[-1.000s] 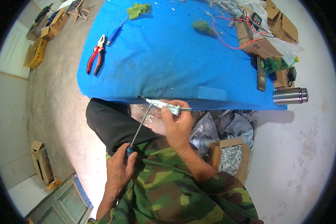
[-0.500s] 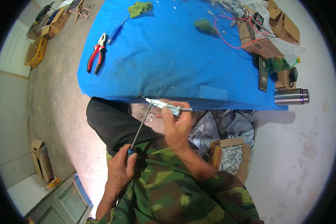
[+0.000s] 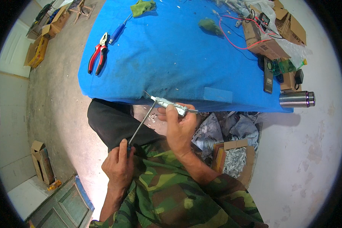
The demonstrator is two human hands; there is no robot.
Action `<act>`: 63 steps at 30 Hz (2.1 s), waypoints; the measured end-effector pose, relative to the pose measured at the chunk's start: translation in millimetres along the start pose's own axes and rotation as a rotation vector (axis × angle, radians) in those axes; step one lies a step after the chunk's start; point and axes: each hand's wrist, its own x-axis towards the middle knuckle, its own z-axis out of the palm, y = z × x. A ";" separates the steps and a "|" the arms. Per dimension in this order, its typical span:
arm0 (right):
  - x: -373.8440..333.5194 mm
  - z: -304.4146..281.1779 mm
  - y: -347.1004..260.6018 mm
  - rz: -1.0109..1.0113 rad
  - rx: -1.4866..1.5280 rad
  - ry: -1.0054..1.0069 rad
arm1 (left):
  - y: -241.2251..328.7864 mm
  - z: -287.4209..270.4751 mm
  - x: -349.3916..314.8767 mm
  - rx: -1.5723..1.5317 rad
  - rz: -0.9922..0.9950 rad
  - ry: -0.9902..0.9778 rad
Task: The person assembles small white plastic and metal components using a screwdriver and pliers, turning objects over and handling individual parts on a table.
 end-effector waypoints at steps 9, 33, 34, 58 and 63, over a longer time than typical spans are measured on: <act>1.1 -5.9 1.1 0.022 0.019 -0.051 | -5.4 -4.0 -2.4 -0.399 -0.162 -0.162; 8.8 -1.7 -0.8 -0.051 -0.064 -0.208 | 0.2 -10.9 2.3 -0.596 -0.273 -0.212; 8.6 -1.8 -2.4 -0.053 -0.074 -0.221 | 0.5 -12.9 3.1 -0.601 -0.286 -0.225; 7.1 37.5 -0.1 -0.102 -0.059 -0.283 | 1.4 -27.7 -14.0 -0.516 -0.242 -0.278; 6.2 35.6 6.8 -0.123 -0.052 -0.333 | -0.5 -26.5 -17.4 -0.658 -0.315 -0.244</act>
